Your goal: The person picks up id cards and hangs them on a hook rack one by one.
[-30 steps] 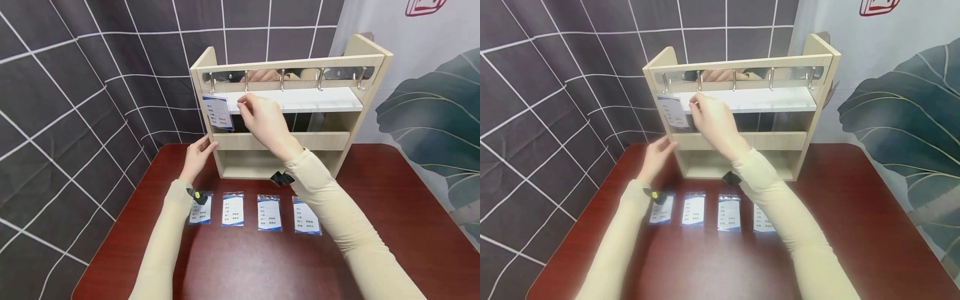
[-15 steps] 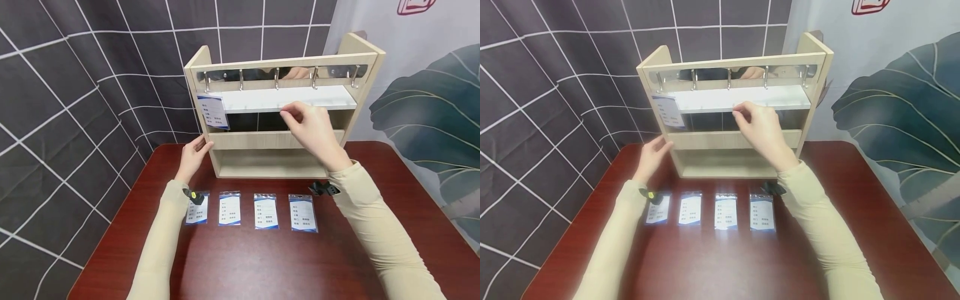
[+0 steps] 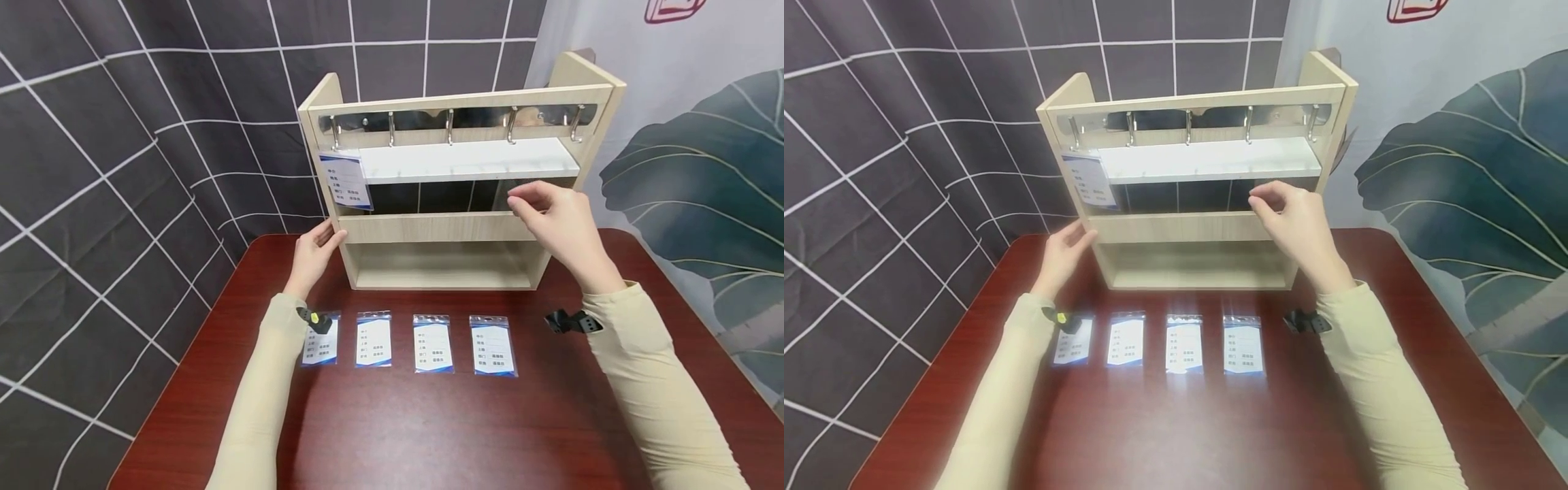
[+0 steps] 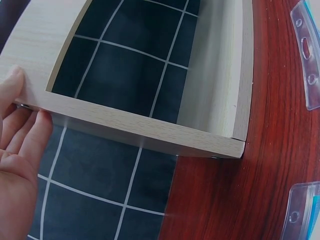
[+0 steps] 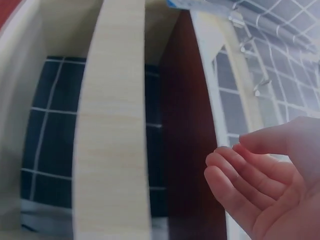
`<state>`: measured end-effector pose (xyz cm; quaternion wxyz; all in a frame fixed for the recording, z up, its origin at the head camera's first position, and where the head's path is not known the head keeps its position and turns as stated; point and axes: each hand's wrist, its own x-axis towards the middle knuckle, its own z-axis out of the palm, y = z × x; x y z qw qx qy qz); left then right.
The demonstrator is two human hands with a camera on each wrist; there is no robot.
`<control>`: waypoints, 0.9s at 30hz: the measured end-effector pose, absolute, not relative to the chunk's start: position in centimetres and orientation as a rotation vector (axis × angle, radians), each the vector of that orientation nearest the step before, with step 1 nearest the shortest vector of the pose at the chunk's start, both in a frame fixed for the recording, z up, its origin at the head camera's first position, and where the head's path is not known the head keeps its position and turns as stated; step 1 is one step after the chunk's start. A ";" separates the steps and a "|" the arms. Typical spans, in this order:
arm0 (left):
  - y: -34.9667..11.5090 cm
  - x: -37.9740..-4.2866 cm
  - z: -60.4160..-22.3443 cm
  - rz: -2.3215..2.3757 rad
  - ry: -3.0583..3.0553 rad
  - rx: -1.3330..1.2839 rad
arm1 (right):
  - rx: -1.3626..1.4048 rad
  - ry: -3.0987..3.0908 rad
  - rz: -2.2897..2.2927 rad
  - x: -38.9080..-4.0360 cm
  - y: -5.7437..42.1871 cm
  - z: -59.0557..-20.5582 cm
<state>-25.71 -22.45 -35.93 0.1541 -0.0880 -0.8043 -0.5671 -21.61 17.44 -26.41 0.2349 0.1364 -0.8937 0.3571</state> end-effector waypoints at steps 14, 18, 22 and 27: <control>-23.4 -27.5 -38.0 -1.630 -2.285 -0.247 | 0.274 -2.798 1.131 -22.9 21.6 -33.7; -23.6 -27.8 -38.5 -1.636 -2.263 -0.263 | 0.257 -2.880 1.186 -22.9 22.5 -35.7; -23.6 -27.9 -38.5 -1.614 -2.258 -0.277 | 0.256 -2.945 1.307 -22.7 23.2 -37.7; -23.4 -27.8 -38.5 -1.591 -2.259 -0.292 | 0.267 -2.987 1.444 -22.4 23.5 -39.9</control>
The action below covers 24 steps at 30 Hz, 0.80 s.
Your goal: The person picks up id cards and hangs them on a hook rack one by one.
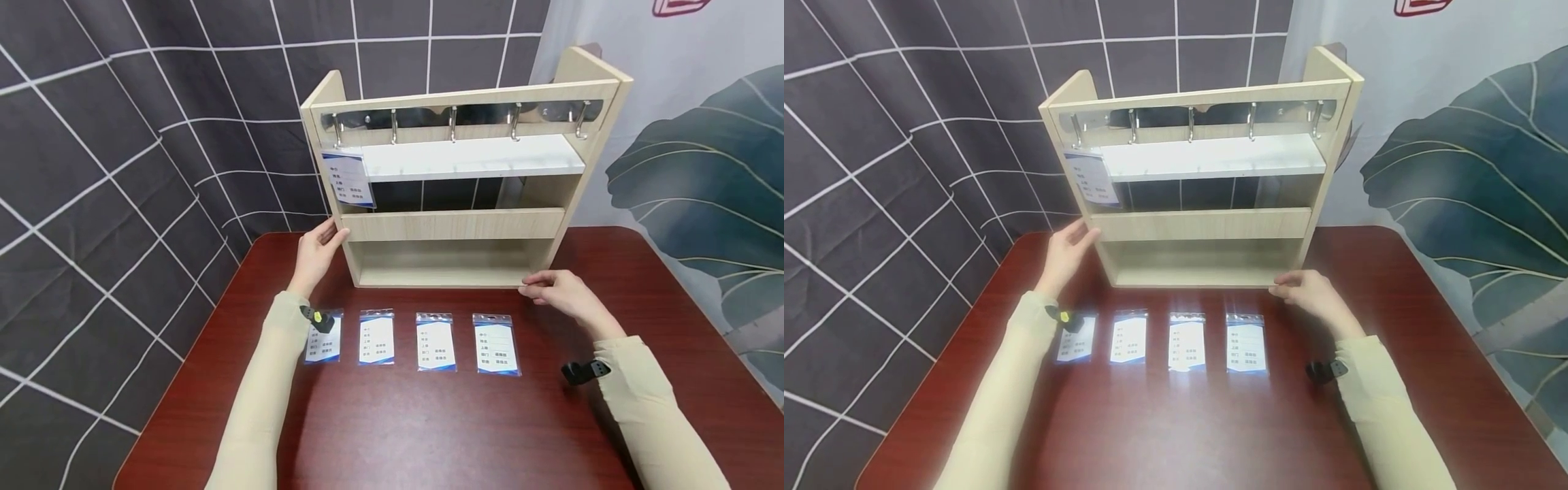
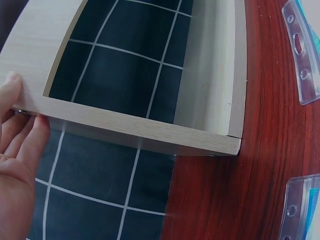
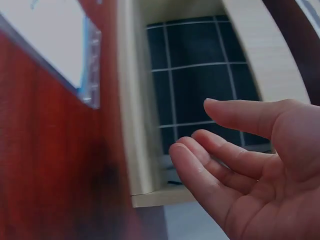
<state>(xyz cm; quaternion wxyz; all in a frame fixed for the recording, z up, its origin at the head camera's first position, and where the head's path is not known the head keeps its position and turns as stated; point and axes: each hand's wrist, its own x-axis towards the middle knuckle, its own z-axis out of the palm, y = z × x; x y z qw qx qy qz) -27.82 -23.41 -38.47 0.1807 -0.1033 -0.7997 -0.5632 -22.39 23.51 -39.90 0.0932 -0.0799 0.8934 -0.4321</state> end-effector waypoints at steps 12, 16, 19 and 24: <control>-22.7 -26.9 -38.1 -1.459 -2.289 -0.293 | -0.199 2.601 -1.147 -21.9 23.2 -42.5; -22.6 -27.1 -38.0 -1.447 -2.295 -0.282 | -0.207 2.578 -1.138 -21.8 23.1 -43.3; -22.8 -27.5 -38.4 -1.435 -2.299 -0.276 | -0.218 2.572 -1.138 -21.8 23.0 -43.6; -22.8 -27.5 -38.4 -1.447 -2.293 -0.273 | -0.260 2.598 -1.110 -21.9 22.8 -43.9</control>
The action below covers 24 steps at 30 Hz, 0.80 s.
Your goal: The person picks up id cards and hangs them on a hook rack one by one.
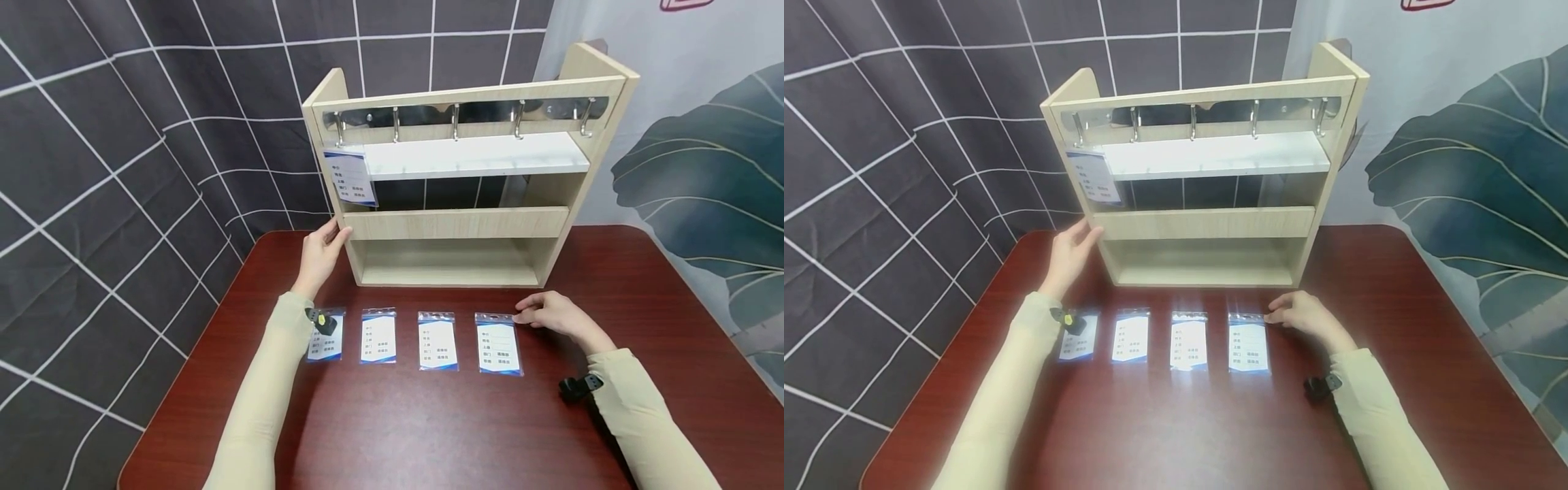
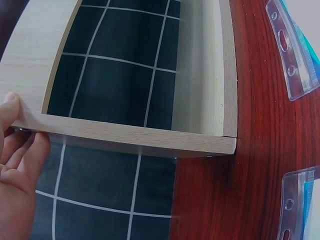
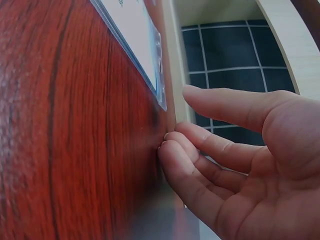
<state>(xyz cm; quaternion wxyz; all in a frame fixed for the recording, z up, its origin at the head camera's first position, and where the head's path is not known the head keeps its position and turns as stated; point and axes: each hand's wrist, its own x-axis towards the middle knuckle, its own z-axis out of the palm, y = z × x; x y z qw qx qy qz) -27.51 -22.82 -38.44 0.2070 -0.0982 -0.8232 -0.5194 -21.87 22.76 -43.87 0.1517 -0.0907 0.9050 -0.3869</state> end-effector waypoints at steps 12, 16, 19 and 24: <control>-23.0 -27.3 -38.7 -1.469 -2.313 -0.282 | -0.370 2.574 -1.140 -21.7 22.1 -44.5; -23.1 -27.1 -38.8 -1.459 -2.315 -0.290 | -0.381 2.560 -1.135 -21.6 21.9 -44.7; -23.1 -27.1 -38.7 -1.449 -2.307 -0.301 | -0.386 2.569 -1.103 -21.6 21.8 -44.7; -23.1 -27.0 -38.7 -1.451 -2.293 -0.328 | -0.383 2.596 -1.047 -21.6 21.7 -44.6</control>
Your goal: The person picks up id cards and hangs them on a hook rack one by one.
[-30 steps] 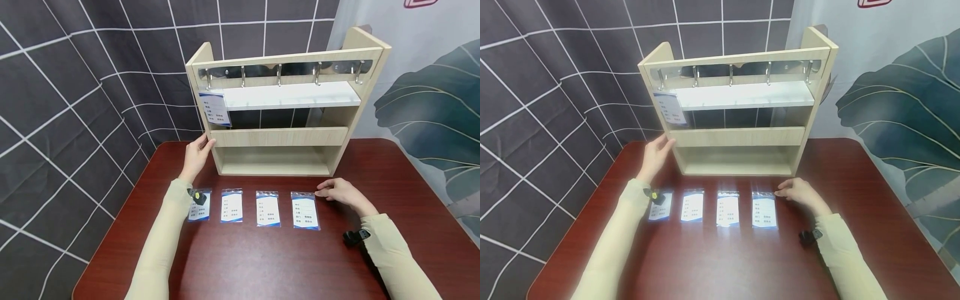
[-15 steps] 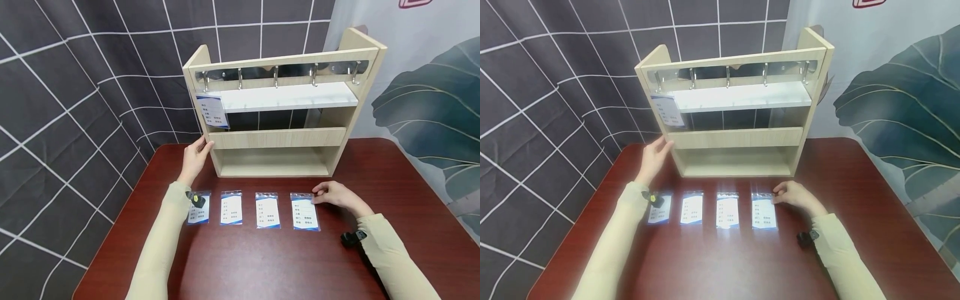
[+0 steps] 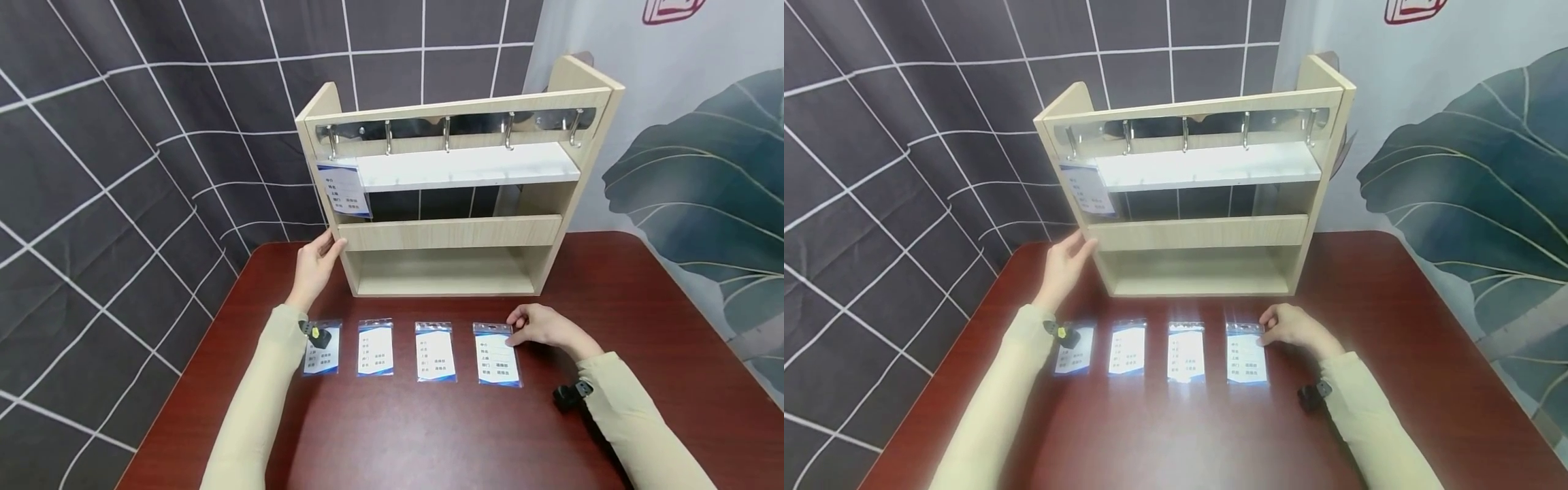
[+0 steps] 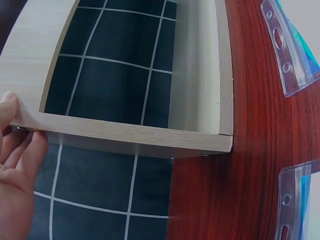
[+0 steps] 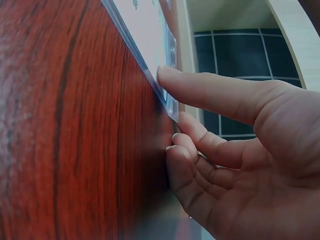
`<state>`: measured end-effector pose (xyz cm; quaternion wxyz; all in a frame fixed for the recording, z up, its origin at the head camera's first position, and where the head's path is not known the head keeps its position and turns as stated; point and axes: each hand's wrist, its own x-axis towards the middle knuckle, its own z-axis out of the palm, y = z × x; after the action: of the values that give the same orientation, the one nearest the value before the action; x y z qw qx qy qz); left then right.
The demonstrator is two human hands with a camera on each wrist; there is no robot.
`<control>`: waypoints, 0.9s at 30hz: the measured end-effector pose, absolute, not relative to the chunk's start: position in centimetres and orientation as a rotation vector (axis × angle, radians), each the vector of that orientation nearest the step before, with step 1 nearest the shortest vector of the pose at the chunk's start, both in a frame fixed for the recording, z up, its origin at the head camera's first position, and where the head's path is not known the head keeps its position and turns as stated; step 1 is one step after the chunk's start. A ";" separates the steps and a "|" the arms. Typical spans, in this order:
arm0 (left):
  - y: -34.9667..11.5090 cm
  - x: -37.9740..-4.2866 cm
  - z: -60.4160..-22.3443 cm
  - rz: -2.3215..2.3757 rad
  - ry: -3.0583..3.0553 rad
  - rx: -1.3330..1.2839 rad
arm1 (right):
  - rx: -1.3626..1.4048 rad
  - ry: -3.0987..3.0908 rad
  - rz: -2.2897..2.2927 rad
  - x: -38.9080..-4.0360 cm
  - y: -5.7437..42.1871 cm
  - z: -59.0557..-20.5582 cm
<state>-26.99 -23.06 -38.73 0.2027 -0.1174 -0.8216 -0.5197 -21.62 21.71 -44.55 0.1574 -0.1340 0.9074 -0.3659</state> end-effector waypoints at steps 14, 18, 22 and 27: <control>-23.0 -27.3 -38.5 -1.463 -2.303 -0.323 | -0.310 2.525 -1.188 -22.0 21.9 -44.3; -22.9 -27.4 -38.4 -1.447 -2.316 -0.329 | -0.330 2.405 -1.296 -22.1 22.1 -44.5; -23.0 -27.4 -38.5 -1.434 -2.311 -0.315 | -0.327 2.361 -1.314 -22.5 22.2 -44.5; -23.1 -27.3 -38.8 -1.439 -2.300 -0.307 | -0.308 2.355 -1.306 -22.9 22.3 -44.3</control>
<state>-27.30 -23.09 -38.78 0.2043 -0.1101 -0.8246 -0.5160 -22.94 22.27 -44.32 0.2137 -0.1111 0.8488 -0.4707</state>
